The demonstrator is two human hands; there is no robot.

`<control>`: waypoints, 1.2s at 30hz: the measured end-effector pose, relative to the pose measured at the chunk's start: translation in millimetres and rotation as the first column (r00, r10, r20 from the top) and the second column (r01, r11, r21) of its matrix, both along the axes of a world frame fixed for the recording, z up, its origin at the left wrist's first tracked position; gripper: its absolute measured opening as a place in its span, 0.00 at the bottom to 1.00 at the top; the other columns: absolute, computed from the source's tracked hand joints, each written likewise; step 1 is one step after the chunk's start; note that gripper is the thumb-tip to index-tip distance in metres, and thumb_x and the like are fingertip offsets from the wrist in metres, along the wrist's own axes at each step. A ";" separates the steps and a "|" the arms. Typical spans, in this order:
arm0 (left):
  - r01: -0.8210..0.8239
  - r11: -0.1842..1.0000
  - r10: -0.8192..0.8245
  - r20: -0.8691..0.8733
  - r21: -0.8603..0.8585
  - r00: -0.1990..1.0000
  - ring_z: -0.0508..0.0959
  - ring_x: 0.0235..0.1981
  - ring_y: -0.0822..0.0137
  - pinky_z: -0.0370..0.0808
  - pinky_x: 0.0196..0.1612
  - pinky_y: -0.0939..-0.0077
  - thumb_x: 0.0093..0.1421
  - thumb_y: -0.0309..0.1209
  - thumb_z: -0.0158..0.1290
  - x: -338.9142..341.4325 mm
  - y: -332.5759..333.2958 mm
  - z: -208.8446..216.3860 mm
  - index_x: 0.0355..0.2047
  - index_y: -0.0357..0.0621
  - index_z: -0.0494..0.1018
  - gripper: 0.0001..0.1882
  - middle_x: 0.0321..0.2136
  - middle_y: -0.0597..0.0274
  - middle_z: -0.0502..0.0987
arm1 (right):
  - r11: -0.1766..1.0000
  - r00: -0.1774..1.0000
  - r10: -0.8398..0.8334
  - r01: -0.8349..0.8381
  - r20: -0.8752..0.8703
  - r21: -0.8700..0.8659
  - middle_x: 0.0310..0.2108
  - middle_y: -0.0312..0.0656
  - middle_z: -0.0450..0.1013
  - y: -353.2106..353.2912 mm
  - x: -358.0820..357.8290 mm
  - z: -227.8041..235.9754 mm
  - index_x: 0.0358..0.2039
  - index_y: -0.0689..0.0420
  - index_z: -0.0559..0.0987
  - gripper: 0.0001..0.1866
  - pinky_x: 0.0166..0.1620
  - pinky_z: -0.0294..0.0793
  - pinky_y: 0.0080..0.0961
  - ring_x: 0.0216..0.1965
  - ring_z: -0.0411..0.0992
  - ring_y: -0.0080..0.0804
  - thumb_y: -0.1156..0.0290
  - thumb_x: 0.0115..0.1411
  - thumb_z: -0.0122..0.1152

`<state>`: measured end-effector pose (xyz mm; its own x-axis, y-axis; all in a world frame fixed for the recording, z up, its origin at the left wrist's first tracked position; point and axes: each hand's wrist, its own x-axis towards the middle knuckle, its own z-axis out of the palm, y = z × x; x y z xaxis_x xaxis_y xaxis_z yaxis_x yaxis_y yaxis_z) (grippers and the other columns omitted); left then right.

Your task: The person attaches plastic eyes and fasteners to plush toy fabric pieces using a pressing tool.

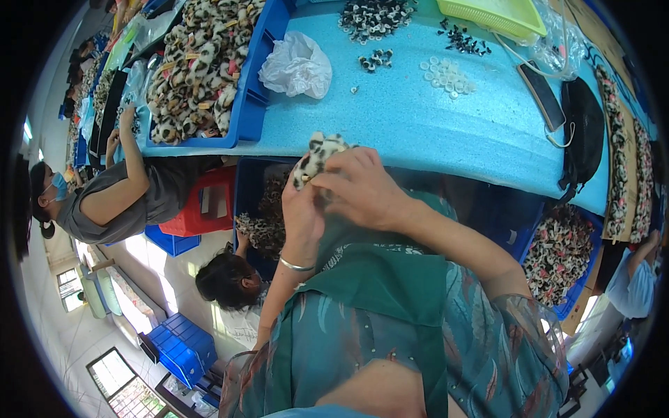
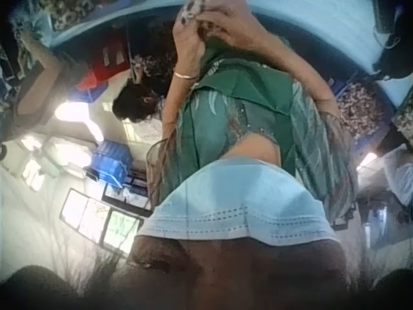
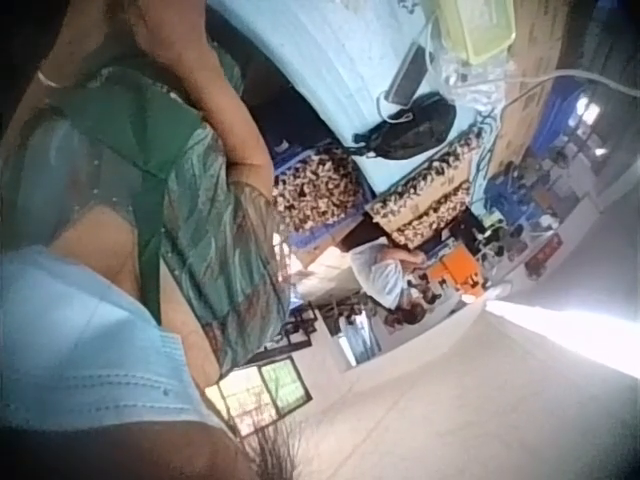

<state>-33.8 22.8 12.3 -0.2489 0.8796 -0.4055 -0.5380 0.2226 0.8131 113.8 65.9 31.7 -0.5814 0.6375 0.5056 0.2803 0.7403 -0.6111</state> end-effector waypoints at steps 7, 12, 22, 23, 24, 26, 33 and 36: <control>0.302 0.941 -0.288 -0.109 0.152 0.951 0.71 0.52 0.65 0.68 0.56 0.72 0.51 0.22 0.60 -8.9 -9.7 24.8 0.62 0.40 0.60 0.37 0.53 0.56 0.69 | 0.910 0.978 0.118 -0.176 -0.173 -0.376 0.37 0.43 0.68 14.0 29.7 -13.2 0.37 0.61 0.76 0.18 0.39 0.67 0.26 0.38 0.68 0.37 0.89 0.44 0.54; 0.508 0.795 -0.114 -0.741 0.332 0.662 0.70 0.49 0.71 0.69 0.51 0.76 0.49 0.22 0.64 -11.8 -5.7 10.3 0.46 0.38 0.71 0.23 0.46 0.60 0.72 | 0.645 0.955 0.039 -0.248 -0.293 -0.723 0.35 0.40 0.69 14.4 40.4 5.9 0.35 0.62 0.75 0.07 0.40 0.66 0.24 0.37 0.68 0.29 0.80 0.53 0.58; 0.323 0.946 -0.322 0.077 0.006 0.944 0.76 0.41 0.73 0.74 0.44 0.79 0.54 0.21 0.61 11.4 -20.7 10.6 0.44 0.35 0.70 0.17 0.40 0.63 0.76 | 0.855 0.907 -0.412 0.416 0.082 -0.310 0.32 0.42 0.76 136.5 75.4 -16.3 0.38 0.57 0.79 0.07 0.37 0.72 0.25 0.32 0.74 0.29 0.70 0.60 0.57; 0.327 0.945 -0.326 0.078 0.009 0.942 0.76 0.41 0.73 0.74 0.44 0.79 0.54 0.21 0.61 13.0 -20.1 11.0 0.44 0.35 0.70 0.17 0.40 0.63 0.76 | 0.899 0.907 -0.414 0.421 0.081 -0.118 0.32 0.43 0.74 161.0 86.2 -23.5 0.38 0.58 0.78 0.07 0.37 0.72 0.27 0.33 0.74 0.33 0.72 0.60 0.57; 0.307 0.952 -0.308 0.074 0.022 0.949 0.76 0.40 0.74 0.75 0.44 0.80 0.55 0.22 0.61 14.4 -19.5 10.3 0.45 0.35 0.70 0.18 0.39 0.63 0.76 | 0.900 0.907 -0.413 0.420 0.082 -0.115 0.32 0.43 0.74 177.8 89.5 -25.7 0.38 0.58 0.78 0.07 0.37 0.72 0.27 0.33 0.74 0.33 0.72 0.60 0.57; 0.282 0.959 -0.284 0.071 0.035 0.956 0.77 0.39 0.74 0.75 0.43 0.80 0.55 0.24 0.61 15.4 -16.9 10.4 0.46 0.35 0.70 0.18 0.38 0.63 0.77 | 0.925 0.909 -0.369 0.379 0.192 -0.014 0.33 0.44 0.72 199.8 91.6 -26.9 0.38 0.58 0.78 0.08 0.37 0.72 0.29 0.33 0.73 0.36 0.72 0.58 0.58; 0.222 0.975 -0.218 0.124 -0.013 0.968 0.77 0.36 0.75 0.75 0.40 0.81 0.59 0.25 0.58 9.3 -11.5 -1.5 0.46 0.35 0.70 0.16 0.38 0.62 0.78 | 0.968 0.870 -0.209 0.250 0.447 -0.033 0.33 0.44 0.72 219.2 86.1 -34.0 0.37 0.60 0.75 0.08 0.39 0.73 0.30 0.34 0.74 0.36 0.74 0.56 0.60; 0.172 0.984 -0.163 0.184 -0.034 0.969 0.79 0.35 0.72 0.76 0.40 0.80 0.61 0.25 0.54 10.3 -6.1 2.6 0.46 0.33 0.70 0.13 0.37 0.60 0.79 | 0.973 0.860 -0.227 0.218 0.456 0.073 0.33 0.45 0.72 223.3 92.8 -31.7 0.36 0.61 0.74 0.08 0.40 0.73 0.30 0.35 0.73 0.37 0.75 0.56 0.60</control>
